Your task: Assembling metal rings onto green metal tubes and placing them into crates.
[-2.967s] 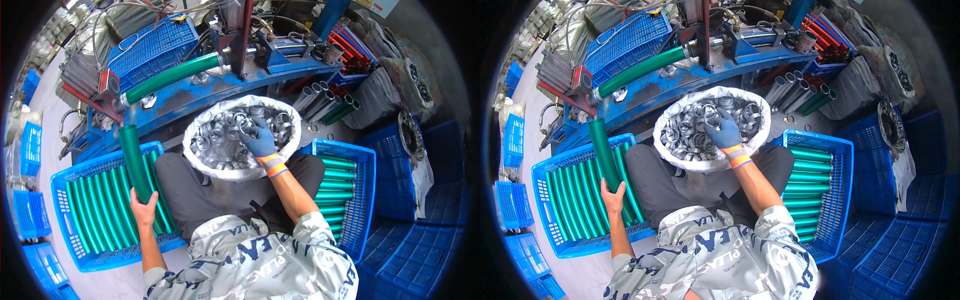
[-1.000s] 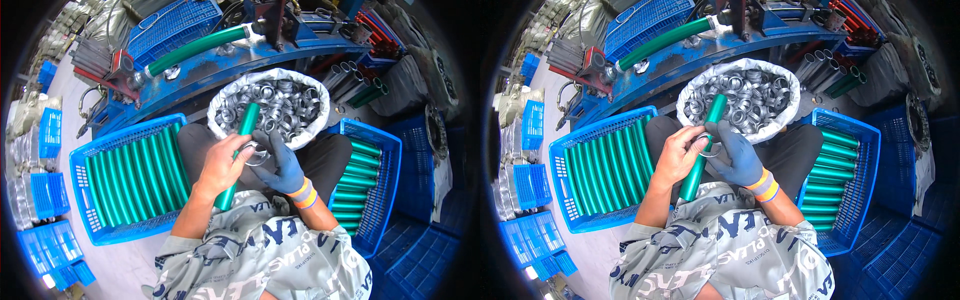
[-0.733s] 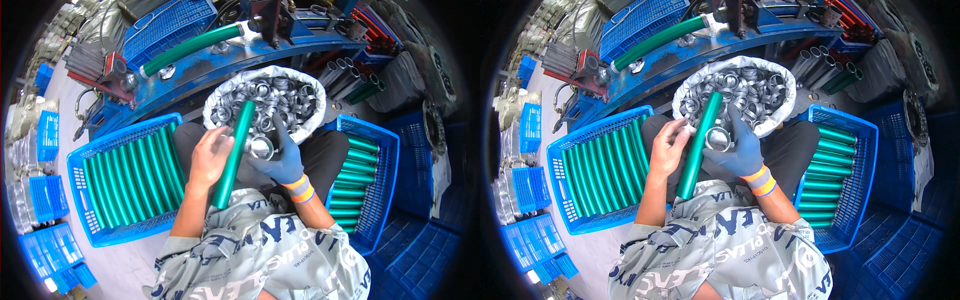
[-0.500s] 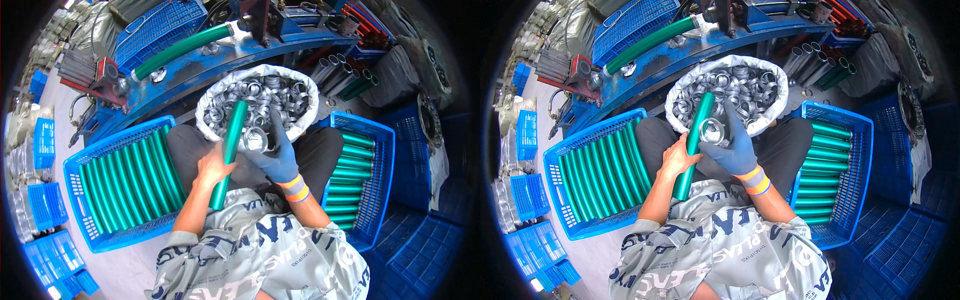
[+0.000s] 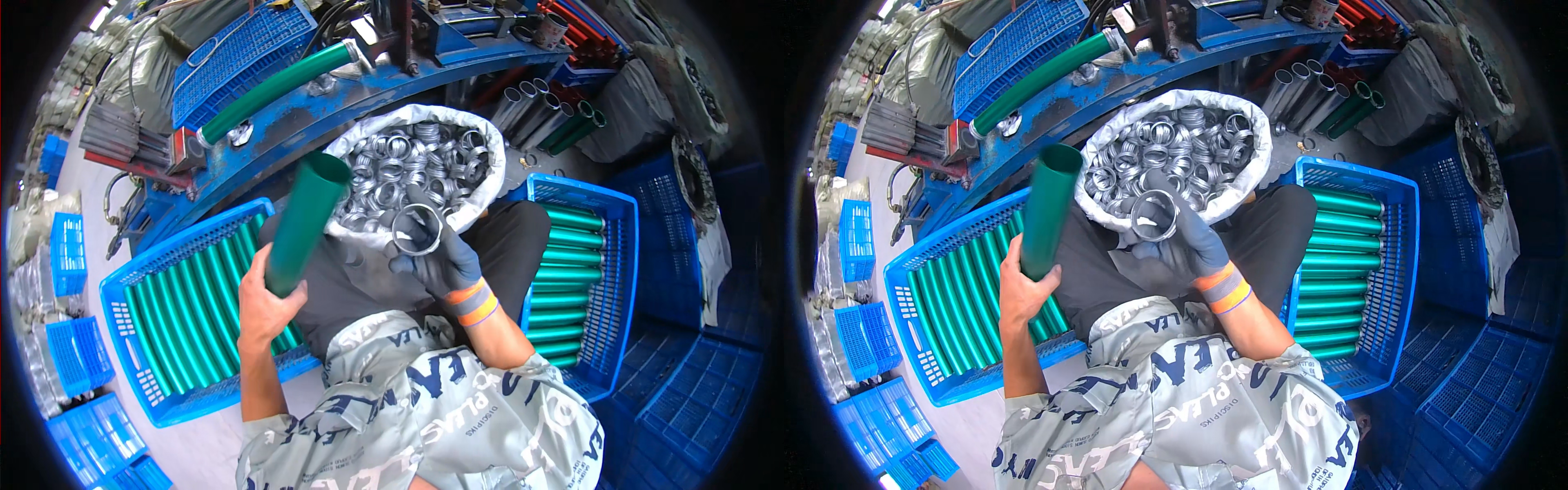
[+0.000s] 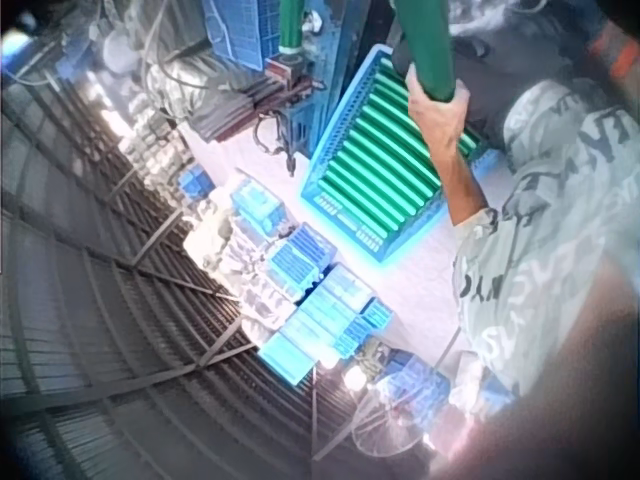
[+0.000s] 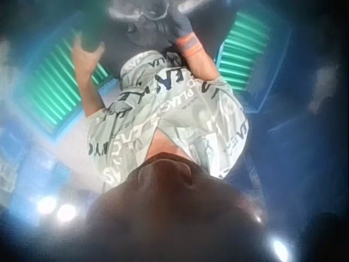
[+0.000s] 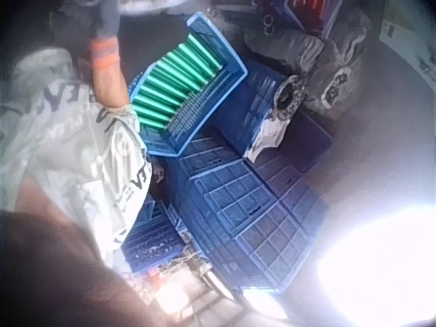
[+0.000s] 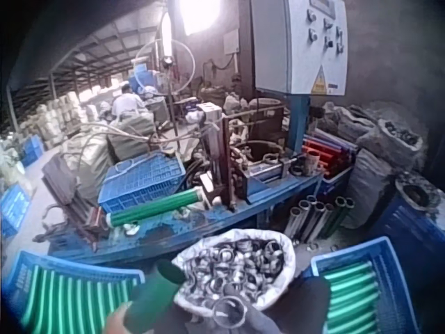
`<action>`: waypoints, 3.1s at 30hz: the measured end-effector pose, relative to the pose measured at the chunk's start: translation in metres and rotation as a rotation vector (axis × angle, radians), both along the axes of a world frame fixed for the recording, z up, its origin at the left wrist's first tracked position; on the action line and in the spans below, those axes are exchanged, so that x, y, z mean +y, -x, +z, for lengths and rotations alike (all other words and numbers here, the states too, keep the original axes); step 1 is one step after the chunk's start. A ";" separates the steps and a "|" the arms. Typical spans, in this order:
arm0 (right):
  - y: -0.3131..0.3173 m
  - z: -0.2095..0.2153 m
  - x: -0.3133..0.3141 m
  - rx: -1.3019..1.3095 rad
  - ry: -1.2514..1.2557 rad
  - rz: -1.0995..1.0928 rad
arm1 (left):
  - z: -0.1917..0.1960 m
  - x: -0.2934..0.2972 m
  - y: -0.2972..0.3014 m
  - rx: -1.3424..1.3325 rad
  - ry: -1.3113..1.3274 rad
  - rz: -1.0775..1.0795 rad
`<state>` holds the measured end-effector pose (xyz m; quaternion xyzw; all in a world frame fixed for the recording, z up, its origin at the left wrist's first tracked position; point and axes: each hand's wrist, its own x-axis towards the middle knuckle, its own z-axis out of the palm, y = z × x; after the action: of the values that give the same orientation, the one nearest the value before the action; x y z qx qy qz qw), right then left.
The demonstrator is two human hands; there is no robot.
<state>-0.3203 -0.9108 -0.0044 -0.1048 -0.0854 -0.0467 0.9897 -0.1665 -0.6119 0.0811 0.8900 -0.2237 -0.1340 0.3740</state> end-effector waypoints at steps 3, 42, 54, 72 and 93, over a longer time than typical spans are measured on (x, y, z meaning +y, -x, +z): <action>-0.004 0.008 0.000 0.184 0.461 -0.241 | 0.017 -0.001 0.006 -0.156 -0.104 -0.173; -0.012 -0.002 -0.026 0.455 1.128 -0.013 | -0.027 0.019 0.024 -0.233 -0.268 -0.246; -0.081 -0.104 -0.082 0.545 1.670 -0.365 | -0.024 0.027 0.006 0.183 0.027 -0.200; -0.097 -0.131 -0.060 0.579 0.744 -0.228 | -0.015 0.021 -0.009 0.595 1.016 0.011; -0.025 0.032 -0.001 0.250 0.613 -0.269 | -0.033 -0.009 0.031 0.652 1.433 0.410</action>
<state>-0.2957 -0.9119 0.0275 -0.4120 0.0410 -0.1356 0.9001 -0.1970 -0.6211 0.0480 0.3740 0.0327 -0.1397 0.9163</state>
